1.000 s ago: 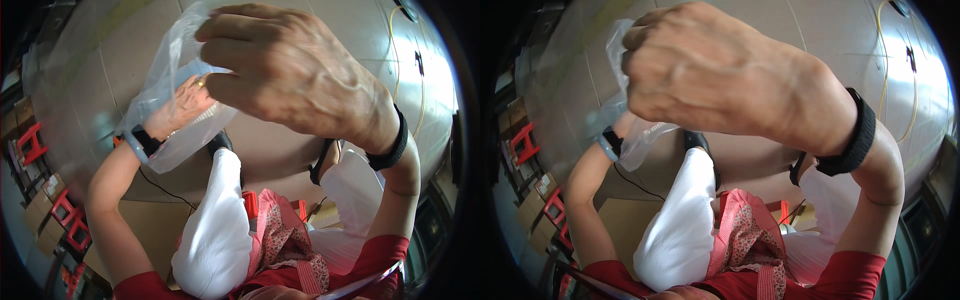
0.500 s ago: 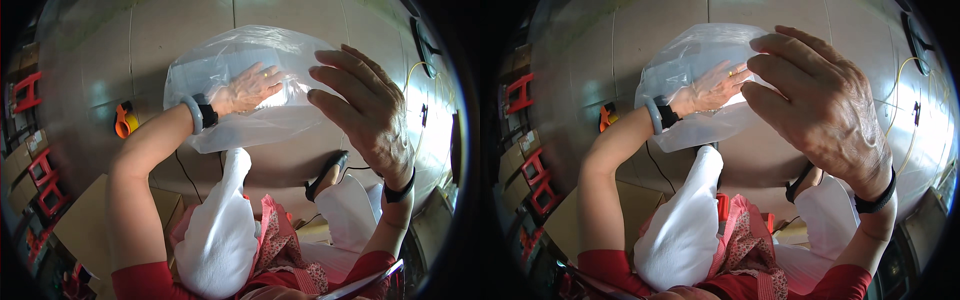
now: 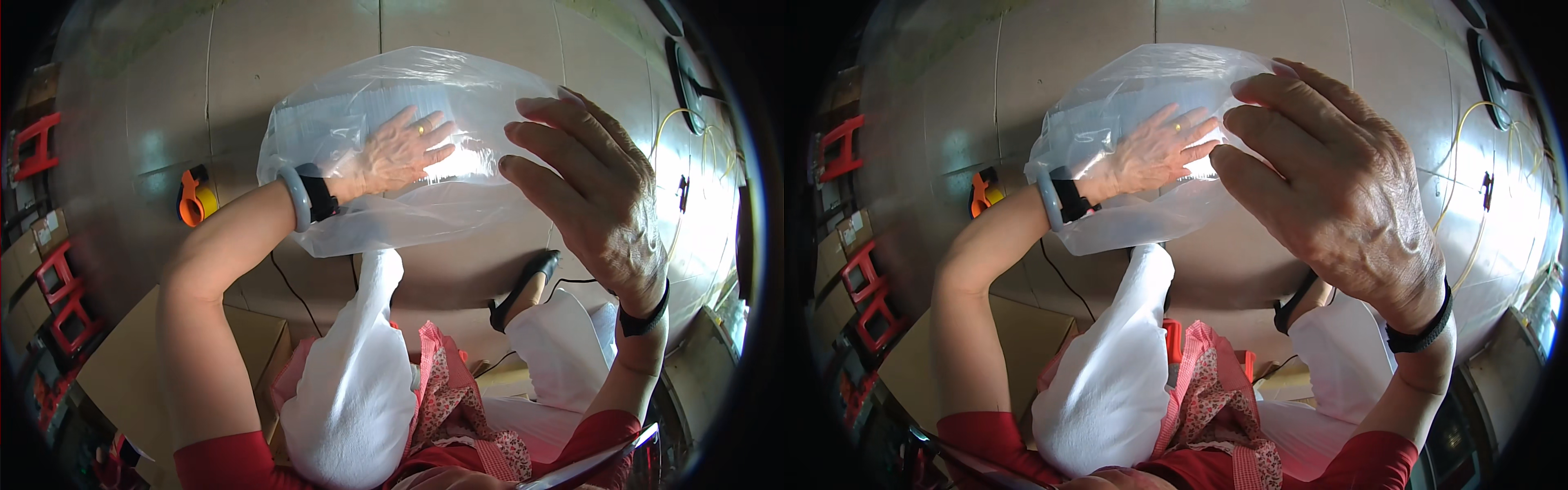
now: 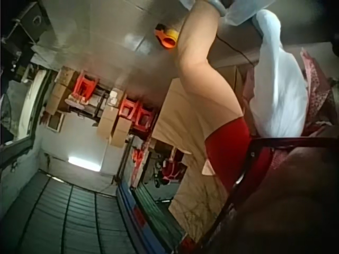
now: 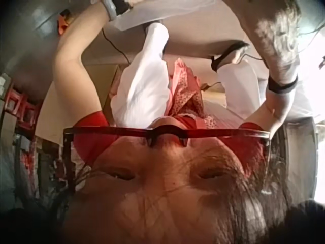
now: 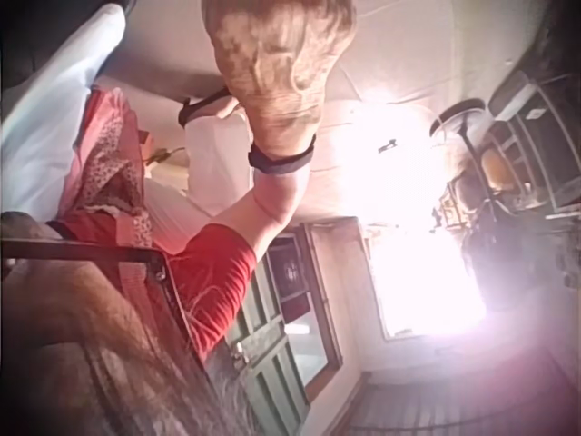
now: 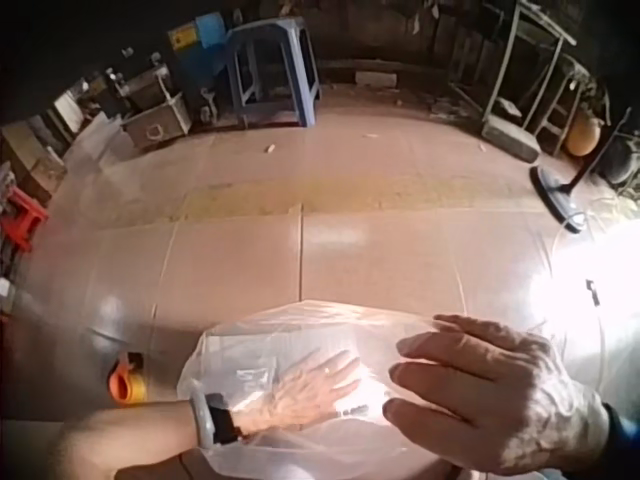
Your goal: Packing stacks of clear plastic lids into a large plastic bag and sealing it with a tape dispenser.
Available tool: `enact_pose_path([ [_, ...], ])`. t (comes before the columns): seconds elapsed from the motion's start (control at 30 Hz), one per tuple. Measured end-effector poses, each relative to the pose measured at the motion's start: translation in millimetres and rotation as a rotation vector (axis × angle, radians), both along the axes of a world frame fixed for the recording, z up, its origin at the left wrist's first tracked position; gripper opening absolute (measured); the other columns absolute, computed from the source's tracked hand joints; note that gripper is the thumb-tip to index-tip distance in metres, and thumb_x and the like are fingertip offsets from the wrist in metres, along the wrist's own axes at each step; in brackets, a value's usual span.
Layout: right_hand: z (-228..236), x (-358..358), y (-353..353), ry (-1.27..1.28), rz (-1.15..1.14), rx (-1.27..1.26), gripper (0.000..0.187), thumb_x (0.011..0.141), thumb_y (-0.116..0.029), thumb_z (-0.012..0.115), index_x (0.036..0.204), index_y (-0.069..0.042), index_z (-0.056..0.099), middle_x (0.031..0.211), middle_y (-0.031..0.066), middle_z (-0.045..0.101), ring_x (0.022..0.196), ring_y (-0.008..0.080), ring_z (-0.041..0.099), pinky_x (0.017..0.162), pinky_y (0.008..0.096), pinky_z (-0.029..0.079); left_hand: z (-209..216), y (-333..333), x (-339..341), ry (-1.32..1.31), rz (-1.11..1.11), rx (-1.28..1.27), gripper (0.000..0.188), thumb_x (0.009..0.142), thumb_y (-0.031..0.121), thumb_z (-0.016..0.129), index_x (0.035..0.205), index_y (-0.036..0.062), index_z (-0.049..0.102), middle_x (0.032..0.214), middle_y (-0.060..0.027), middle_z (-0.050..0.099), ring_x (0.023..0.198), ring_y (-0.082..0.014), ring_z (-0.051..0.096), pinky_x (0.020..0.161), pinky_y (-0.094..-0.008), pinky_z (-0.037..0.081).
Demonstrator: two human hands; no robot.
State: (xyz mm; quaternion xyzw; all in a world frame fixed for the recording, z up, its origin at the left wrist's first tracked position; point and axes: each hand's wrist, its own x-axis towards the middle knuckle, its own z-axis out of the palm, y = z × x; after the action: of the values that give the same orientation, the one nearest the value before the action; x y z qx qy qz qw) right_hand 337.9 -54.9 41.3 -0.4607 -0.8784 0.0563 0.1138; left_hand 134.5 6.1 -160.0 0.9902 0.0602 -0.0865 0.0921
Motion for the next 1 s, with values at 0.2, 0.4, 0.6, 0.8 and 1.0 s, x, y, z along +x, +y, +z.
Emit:
enact_pose_path([
  [0.2,1.5,-8.1,-1.0,-0.002,0.002,0.0,0.019,0.066,-0.009,0.068,0.085,-0.005,0.066,0.097,0.0093,0.066,0.104,0.0272,0.063,0.096,0.0466,0.05,-10.2,-0.2,-8.9,-0.252,-0.03,-0.073,0.05,0.083,0.043,0.064,0.126,0.0186,0.057,0.144,-0.0076,0.041,0.135,-0.0244,0.033,0.108,-0.0436,0.029],
  [0.4,1.5,-16.4,-1.0,-0.003,0.002,-0.021,0.017,0.067,-0.009,0.068,0.084,-0.006,0.066,0.096,0.0081,0.067,0.103,0.0259,0.064,0.097,0.0466,0.049,-18.2,-15.2,-9.4,-0.242,-0.137,0.007,0.043,0.083,0.04,0.064,0.117,0.0129,0.06,0.137,-0.0089,0.047,0.133,-0.0238,0.036,0.106,-0.0449,0.032],
  [0.6,11.7,-7.1,-2.0,-0.066,-0.033,-0.008,0.019,0.065,-0.007,0.069,0.084,-0.006,0.066,0.092,0.0075,0.068,0.097,0.0256,0.066,0.096,0.0473,0.049,36.7,4.8,-25.0,-0.279,0.029,-0.118,0.04,0.08,0.025,0.066,0.116,0.0098,0.061,0.129,-0.0104,0.052,0.128,-0.0265,0.043,0.103,-0.0428,0.038],
  [0.8,22.0,9.6,-9.0,-0.148,-0.074,-0.065,0.02,0.067,-0.003,0.069,0.086,-0.005,0.066,0.083,0.0071,0.067,0.091,0.0241,0.067,0.098,0.0471,0.049,150.6,52.1,-147.7,0.121,0.529,-0.38,0.035,0.087,0.022,0.065,0.118,0.0082,0.059,0.107,-0.0123,0.063,0.095,-0.0293,0.06,0.082,-0.0364,0.049],
  [1.0,22.3,31.3,-12.8,-0.231,-0.023,-0.034,0.014,0.068,-0.007,0.067,0.081,-0.006,0.063,0.086,0.0051,0.066,0.099,0.0209,0.065,0.101,0.0449,0.045,217.5,43.3,-183.5,0.248,0.605,-0.785,0.026,0.092,0.024,0.059,0.1,0.0004,0.065,0.093,-0.0155,0.065,0.084,-0.0319,0.061,0.086,-0.0385,0.045],
])
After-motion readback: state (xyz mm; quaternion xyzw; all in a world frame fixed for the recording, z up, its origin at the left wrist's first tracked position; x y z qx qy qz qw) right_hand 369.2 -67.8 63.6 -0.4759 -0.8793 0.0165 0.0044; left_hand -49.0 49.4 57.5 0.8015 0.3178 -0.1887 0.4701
